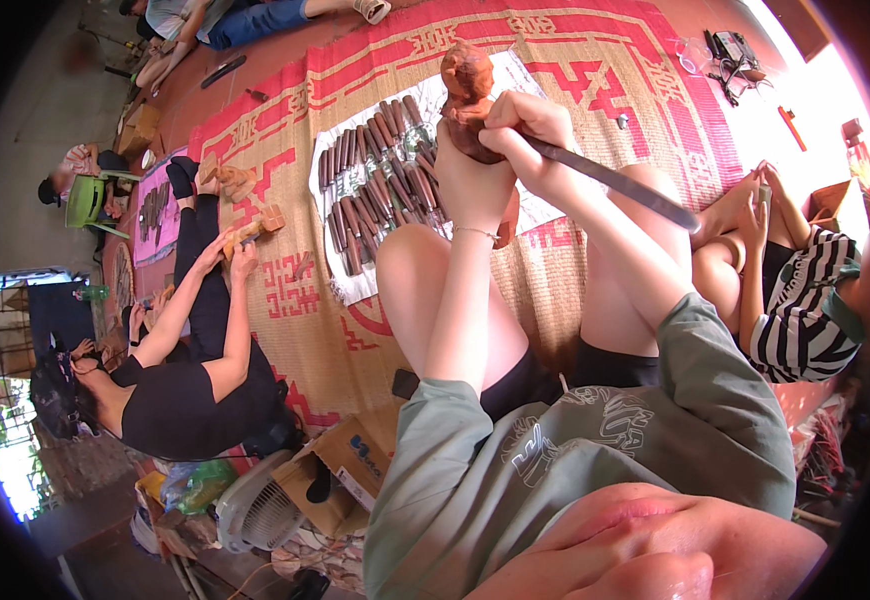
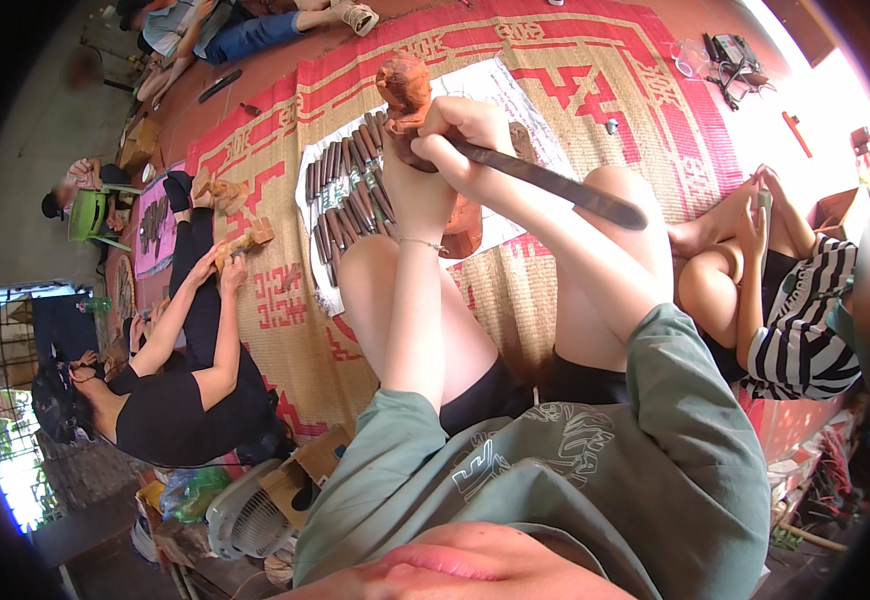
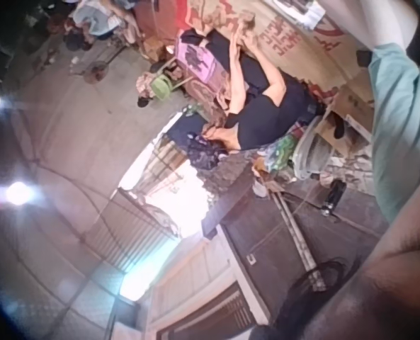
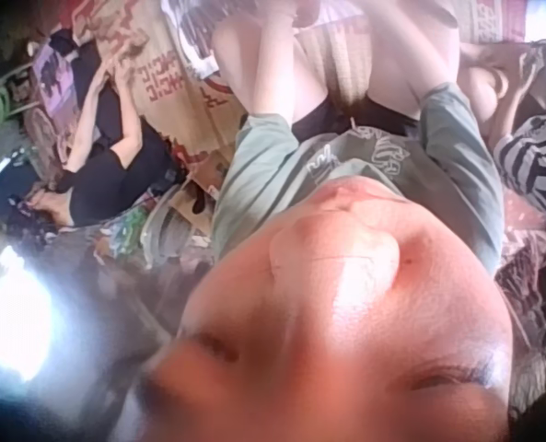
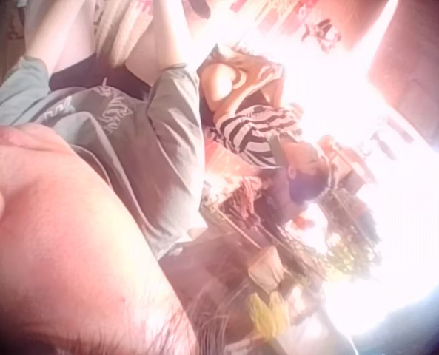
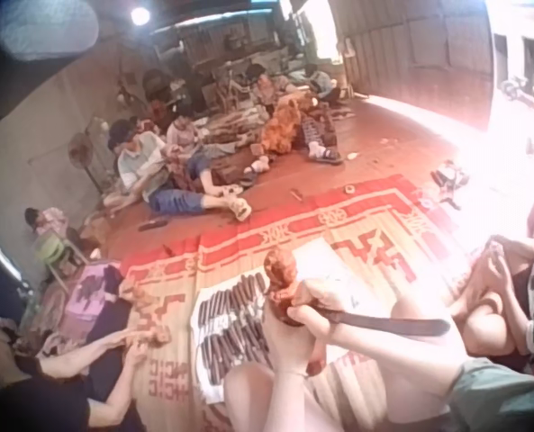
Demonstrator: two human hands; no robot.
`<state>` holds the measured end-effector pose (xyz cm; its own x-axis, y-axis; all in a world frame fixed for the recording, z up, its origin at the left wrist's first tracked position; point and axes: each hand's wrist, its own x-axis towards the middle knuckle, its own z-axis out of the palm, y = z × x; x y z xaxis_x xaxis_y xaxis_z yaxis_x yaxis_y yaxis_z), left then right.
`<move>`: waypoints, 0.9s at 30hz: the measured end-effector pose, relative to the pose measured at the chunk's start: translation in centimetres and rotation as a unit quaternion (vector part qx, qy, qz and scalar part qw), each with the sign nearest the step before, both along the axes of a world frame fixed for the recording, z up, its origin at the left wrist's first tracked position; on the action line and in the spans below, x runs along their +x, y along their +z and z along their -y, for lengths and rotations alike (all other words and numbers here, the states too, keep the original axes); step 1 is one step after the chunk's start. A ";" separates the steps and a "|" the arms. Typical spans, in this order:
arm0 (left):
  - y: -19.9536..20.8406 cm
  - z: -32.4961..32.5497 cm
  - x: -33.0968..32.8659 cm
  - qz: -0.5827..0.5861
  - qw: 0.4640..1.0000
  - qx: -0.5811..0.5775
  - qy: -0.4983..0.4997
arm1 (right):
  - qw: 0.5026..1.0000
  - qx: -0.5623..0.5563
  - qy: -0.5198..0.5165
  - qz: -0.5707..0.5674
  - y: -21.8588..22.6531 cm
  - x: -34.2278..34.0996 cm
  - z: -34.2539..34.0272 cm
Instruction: The person sits on a mat and uses a carving knife to shape a small piece of reddish-brown wood. They hold the wood in one hand and carefully carve its surface with the other, rotating the piece to work on different sides.
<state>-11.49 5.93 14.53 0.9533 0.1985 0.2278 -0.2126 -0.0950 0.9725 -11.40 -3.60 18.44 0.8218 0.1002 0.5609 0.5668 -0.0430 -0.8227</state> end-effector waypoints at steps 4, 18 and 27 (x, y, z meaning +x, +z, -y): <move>0.2 0.1 -0.1 0.021 0.999 -0.042 -0.008 | 0.999 0.002 0.030 -0.036 0.0 -0.3 0.4; 0.0 0.3 -0.1 0.017 1.000 -0.020 -0.004 | 0.998 0.032 0.014 -0.044 0.2 0.0 0.4; -0.9 0.3 0.5 0.013 1.000 0.013 0.001 | 0.999 0.039 -0.013 -0.026 -0.2 0.3 0.2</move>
